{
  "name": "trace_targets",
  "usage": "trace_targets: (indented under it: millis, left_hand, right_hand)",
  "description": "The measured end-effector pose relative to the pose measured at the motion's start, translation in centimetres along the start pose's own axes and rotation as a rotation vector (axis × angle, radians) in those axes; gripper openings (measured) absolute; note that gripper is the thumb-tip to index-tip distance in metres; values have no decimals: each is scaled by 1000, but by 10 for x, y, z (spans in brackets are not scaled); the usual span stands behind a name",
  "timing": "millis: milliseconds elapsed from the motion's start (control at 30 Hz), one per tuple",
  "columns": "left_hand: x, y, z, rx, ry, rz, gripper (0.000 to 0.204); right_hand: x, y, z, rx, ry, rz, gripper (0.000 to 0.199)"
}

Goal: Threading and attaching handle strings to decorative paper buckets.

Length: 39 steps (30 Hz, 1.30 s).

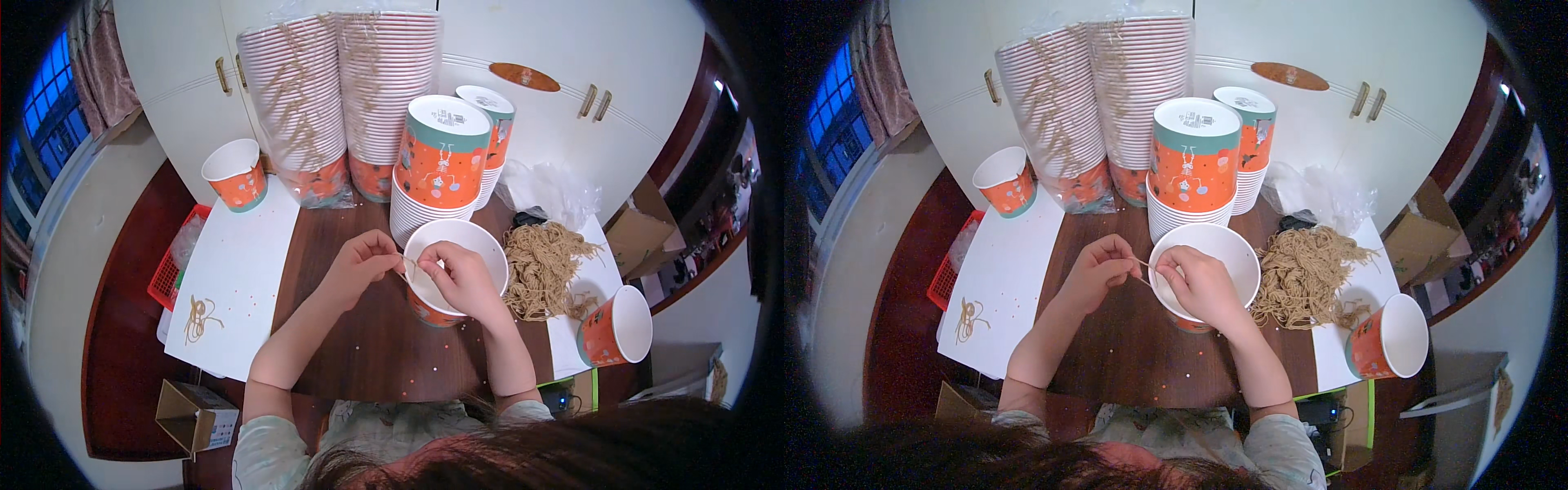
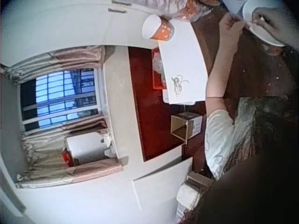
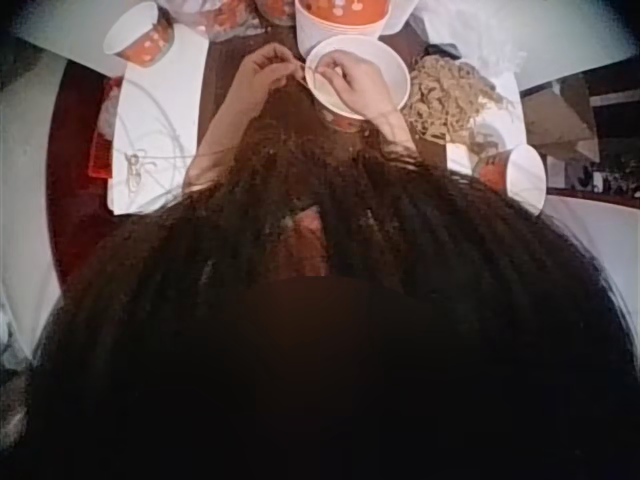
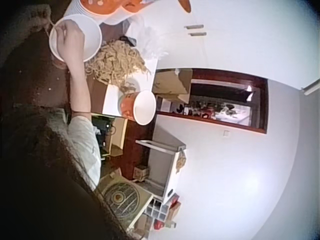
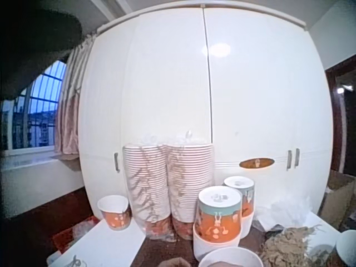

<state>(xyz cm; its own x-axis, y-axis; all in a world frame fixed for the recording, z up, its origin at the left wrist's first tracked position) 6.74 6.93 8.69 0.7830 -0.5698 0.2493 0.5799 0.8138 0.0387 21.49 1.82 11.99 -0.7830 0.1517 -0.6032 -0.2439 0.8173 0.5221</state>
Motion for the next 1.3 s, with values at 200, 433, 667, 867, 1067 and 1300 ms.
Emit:
trace_targets:
  millis: [200, 433, 667, 867, 1067, 1300]
  left_hand:
    - [-1, 1, -2, -62, 41, -39, 8]
    - [10, -3, -3, -38, 254, -116, 12]
    - [13, -7, 0, 55, 349, -106, 7]
    - [12, -9, 3, 77, 353, -89, 4]
    - [11, -8, 3, 101, 364, -74, 5]
    - [13, -10, 9, 100, 445, -15, 7]
  right_hand:
    - [-3, 0, 1, -15, -5, 33, 7]
    - [-8, -2, -10, -14, 19, 16, 6]
    - [-10, -4, -15, -103, 121, 23, 6]
    - [-8, -7, -11, 19, 230, -116, 5]
    - [-4, -5, -16, 13, 150, -110, 7]
    - [-4, -6, -14, -22, 177, -73, 6]
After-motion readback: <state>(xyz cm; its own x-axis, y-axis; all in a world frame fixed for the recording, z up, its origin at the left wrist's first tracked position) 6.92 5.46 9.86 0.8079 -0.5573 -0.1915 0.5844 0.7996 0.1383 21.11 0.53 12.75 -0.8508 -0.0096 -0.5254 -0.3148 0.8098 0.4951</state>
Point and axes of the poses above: each hand's wrist, its own y-axis towards the middle knuckle, its own x-axis out of the palm, z = x × y, the point moved 5 cm from there along y, towards the middle knuckle, and after that the axes turned 6 degrees about -x, right-handed, at the moved point
